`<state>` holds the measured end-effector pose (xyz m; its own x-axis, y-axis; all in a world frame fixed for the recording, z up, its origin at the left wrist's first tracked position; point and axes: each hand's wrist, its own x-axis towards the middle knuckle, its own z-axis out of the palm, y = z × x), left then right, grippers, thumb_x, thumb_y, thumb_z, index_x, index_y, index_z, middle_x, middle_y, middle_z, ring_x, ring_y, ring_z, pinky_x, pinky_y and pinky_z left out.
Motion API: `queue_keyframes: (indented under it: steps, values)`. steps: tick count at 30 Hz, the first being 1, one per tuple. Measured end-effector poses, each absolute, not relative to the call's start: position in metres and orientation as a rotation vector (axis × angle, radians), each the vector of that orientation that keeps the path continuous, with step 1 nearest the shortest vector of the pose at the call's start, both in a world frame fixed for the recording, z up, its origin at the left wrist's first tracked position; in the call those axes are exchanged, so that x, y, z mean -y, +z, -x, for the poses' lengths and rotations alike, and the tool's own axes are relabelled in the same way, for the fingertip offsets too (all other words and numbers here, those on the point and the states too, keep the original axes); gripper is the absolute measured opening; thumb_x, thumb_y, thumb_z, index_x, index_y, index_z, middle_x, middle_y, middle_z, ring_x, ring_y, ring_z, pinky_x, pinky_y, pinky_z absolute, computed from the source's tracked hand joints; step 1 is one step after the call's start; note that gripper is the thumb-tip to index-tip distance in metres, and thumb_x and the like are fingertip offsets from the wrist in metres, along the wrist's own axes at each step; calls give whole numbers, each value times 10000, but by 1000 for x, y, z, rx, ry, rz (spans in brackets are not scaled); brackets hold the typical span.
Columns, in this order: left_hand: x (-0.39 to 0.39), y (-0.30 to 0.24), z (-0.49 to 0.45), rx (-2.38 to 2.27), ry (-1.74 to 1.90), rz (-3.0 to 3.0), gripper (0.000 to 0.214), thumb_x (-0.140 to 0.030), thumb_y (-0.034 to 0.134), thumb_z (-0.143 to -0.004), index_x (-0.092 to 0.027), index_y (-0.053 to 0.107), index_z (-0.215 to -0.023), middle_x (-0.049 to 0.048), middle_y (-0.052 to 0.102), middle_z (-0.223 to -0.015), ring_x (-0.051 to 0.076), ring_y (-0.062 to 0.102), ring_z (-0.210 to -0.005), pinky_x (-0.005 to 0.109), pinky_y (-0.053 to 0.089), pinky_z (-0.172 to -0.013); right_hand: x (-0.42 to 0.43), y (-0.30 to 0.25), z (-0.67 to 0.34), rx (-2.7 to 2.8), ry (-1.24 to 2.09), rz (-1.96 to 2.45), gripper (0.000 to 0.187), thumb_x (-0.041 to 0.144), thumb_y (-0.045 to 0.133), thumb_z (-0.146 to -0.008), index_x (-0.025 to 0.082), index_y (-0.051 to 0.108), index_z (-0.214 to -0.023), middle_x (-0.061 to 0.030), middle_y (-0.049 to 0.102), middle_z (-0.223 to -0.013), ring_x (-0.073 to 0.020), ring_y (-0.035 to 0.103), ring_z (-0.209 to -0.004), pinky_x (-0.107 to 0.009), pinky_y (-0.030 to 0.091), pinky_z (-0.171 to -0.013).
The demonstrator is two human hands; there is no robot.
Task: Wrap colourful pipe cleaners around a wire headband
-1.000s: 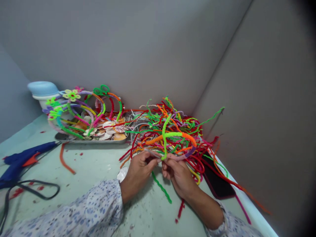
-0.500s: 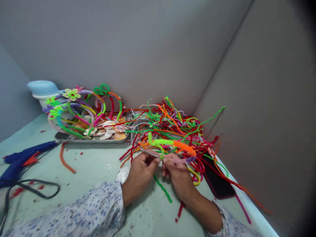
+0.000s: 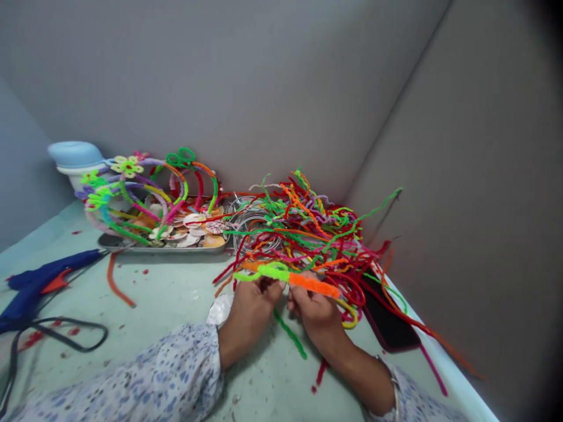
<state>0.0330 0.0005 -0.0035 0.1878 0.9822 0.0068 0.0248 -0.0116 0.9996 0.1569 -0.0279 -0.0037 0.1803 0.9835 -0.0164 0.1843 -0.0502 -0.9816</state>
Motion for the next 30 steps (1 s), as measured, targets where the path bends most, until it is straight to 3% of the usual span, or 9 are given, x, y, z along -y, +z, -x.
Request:
queue_keyframes:
  steps: [7,15,21,26,30]
  values:
    - [-6,-1,-33,-952,1020,-1313,131,-243,556,-741,-147,593,-660,12,608,-636,139,542,-619,240,431,-624,23,-8,-157,1095,1114,1536,254,285,472,-756,169,532,-538,30,522,-459,-94,470,-418,-198,385,-441]
    - [-6,-4,-33,-1127,1084,-1319,143,-271,582,-712,-160,556,-627,-7,563,-597,138,526,-596,235,411,-581,28,-3,-155,1220,1024,1585,269,252,471,-774,173,536,-526,30,535,-471,-98,506,-457,-191,395,-486]
    - [-2,8,-33,-1226,1089,-1340,130,-145,552,-649,-166,485,-539,-32,501,-559,111,457,-549,221,358,-542,31,-3,-156,1346,873,1486,119,213,482,-779,191,521,-668,49,538,-517,-113,527,-487,-207,406,-515]
    - [8,11,-24,-1108,1064,-1382,153,-232,487,-771,-175,573,-659,-5,549,-644,123,450,-569,229,322,-518,35,-8,-155,1486,665,1448,78,242,484,-808,194,529,-766,-3,599,-655,-156,559,-605,-242,403,-545]
    - [13,10,-18,-1059,986,-1607,144,-207,547,-747,-187,586,-610,-2,510,-623,130,398,-593,236,271,-515,37,-11,-154,1541,556,1449,99,224,469,-825,193,562,-810,-34,621,-737,-174,576,-681,-258,412,-590]
